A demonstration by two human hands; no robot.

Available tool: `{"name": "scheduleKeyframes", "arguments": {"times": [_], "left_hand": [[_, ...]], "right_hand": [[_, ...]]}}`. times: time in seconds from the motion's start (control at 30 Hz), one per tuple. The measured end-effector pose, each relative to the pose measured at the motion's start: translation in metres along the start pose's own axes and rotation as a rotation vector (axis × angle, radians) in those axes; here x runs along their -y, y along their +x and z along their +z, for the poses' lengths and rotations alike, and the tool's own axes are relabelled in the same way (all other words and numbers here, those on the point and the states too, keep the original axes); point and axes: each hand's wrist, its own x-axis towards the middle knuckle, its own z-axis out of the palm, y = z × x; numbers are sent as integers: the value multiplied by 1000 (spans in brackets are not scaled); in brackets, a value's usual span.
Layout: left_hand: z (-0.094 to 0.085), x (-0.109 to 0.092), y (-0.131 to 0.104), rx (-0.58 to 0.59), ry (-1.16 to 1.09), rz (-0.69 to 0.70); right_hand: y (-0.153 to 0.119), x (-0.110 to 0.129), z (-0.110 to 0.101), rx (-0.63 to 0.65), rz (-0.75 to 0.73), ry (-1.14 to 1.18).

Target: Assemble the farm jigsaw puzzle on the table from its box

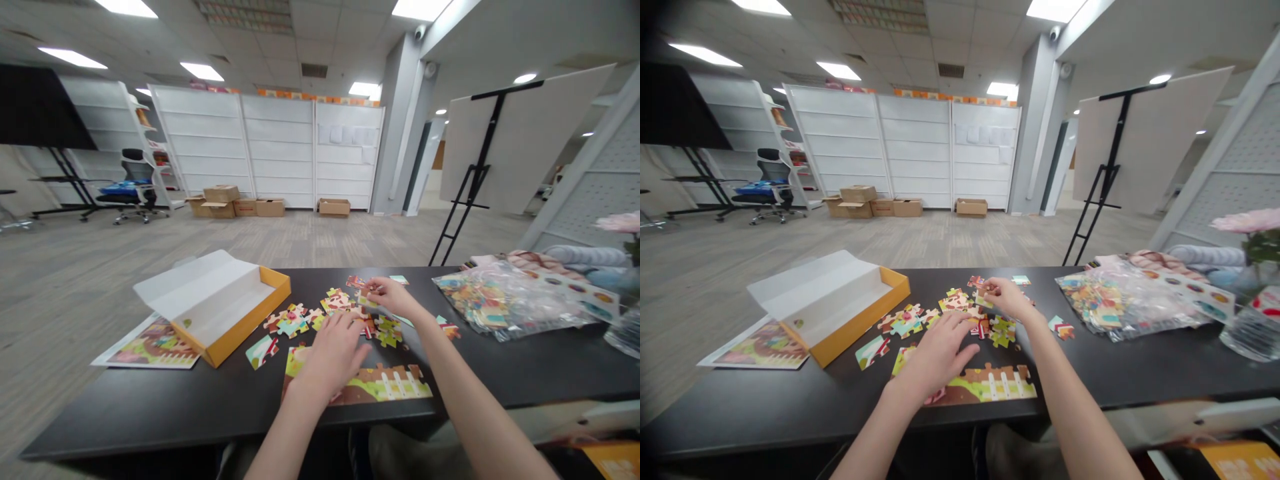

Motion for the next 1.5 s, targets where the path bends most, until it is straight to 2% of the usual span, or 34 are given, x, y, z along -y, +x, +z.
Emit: {"name": "scheduleKeyframes", "arguments": {"times": [0.07,0.13,0.2,0.27,0.3,0.37,0.57,0.83,1.07,1.27,1.5], "left_hand": [[3,-12,-2,9,-116,101],[10,-23,-5,55,-187,192],[18,-31,-8,96,-208,254],[25,-35,-9,117,-200,275],[28,-36,-9,123,-188,273],[31,-37,-9,133,-154,263],[33,-40,-6,136,-60,259],[37,-50,-6,113,-100,343],[36,-52,-8,132,-57,349],[36,-53,-7,128,-43,356],[36,-54,-6,136,-15,358]], "right_hand": [[-16,5,-17,-20,17,183],[-40,6,-40,15,59,294],[-68,5,-62,156,128,336],[-93,1,-76,380,210,342],[-103,-2,-80,462,246,348],[-117,-7,-80,541,301,335],[-128,-17,-70,520,295,189],[-132,-9,-72,494,292,119],[-132,-10,-72,474,325,61],[-132,-11,-72,387,348,-115],[-130,-18,-73,435,356,-50]]}}
